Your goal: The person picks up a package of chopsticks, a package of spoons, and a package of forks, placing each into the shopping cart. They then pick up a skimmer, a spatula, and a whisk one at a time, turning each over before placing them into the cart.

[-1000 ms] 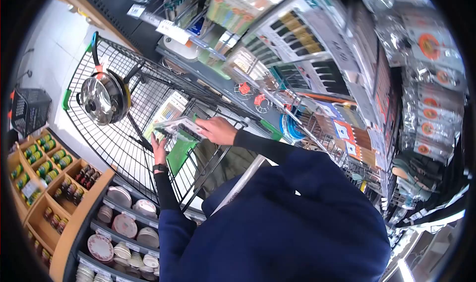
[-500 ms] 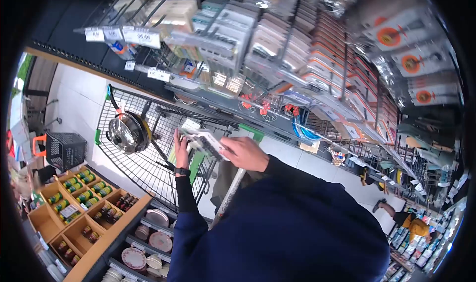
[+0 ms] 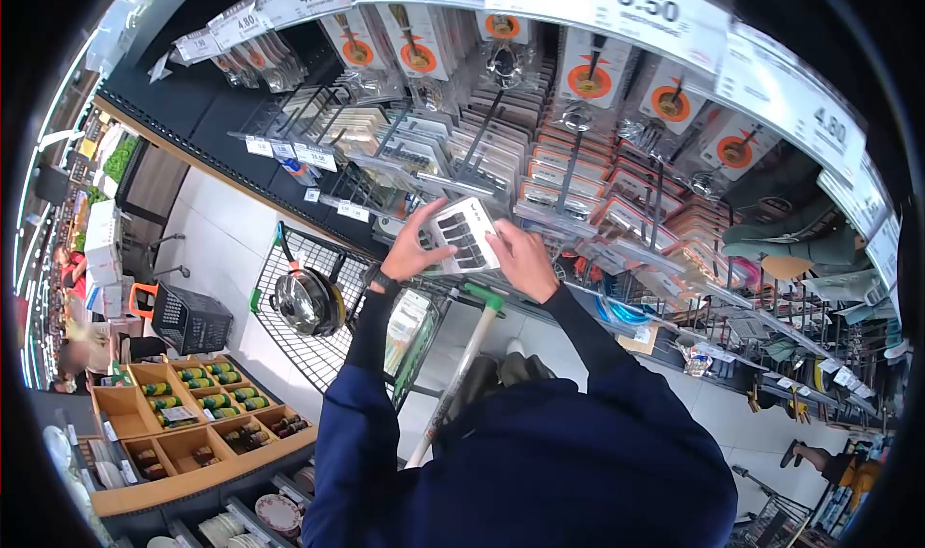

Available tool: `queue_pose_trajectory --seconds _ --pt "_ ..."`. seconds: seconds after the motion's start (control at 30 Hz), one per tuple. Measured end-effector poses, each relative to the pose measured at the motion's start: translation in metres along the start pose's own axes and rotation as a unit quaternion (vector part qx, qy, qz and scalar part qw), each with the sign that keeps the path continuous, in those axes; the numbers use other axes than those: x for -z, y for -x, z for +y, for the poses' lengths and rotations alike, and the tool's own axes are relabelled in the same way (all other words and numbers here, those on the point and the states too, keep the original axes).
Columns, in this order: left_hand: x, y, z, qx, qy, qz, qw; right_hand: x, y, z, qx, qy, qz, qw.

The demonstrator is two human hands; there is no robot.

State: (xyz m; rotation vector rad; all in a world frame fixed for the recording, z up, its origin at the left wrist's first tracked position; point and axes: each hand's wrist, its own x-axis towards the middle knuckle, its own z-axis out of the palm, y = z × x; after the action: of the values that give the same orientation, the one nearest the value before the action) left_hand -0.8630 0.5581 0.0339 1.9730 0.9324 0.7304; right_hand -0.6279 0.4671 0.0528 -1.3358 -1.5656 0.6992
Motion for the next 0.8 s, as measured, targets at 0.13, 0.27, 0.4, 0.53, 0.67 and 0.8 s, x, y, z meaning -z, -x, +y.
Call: queue_pose_trajectory --seconds 0.13,0.27,0.4,0.53,0.67,0.8 --pt "0.002 -0.013 0.004 0.041 0.085 -0.03 0.995 0.012 -0.007 0.002 -0.023 0.016 -0.035 0.999" --pt "0.004 -0.015 -0.004 0.104 0.218 -0.066 0.968 0.011 -0.01 0.006 -0.048 -0.053 -0.031 0.997" --pt "-0.008 -0.003 0.002 0.129 0.333 -0.018 0.934 -0.005 -0.008 0.028 -0.054 -0.106 0.036 0.992" --pt "-0.019 -0.004 -0.022 0.088 0.415 0.061 0.903 -0.017 -0.006 0.026 -0.056 -0.214 0.079 0.972" --pt "-0.026 -0.016 -0.018 0.073 0.437 0.108 0.89 -0.014 -0.007 0.022 -0.164 -0.254 0.065 0.951" --pt "-0.028 -0.023 -0.015 0.074 0.443 0.115 0.886 -0.024 -0.011 0.031 -0.092 -0.274 0.12 0.95"
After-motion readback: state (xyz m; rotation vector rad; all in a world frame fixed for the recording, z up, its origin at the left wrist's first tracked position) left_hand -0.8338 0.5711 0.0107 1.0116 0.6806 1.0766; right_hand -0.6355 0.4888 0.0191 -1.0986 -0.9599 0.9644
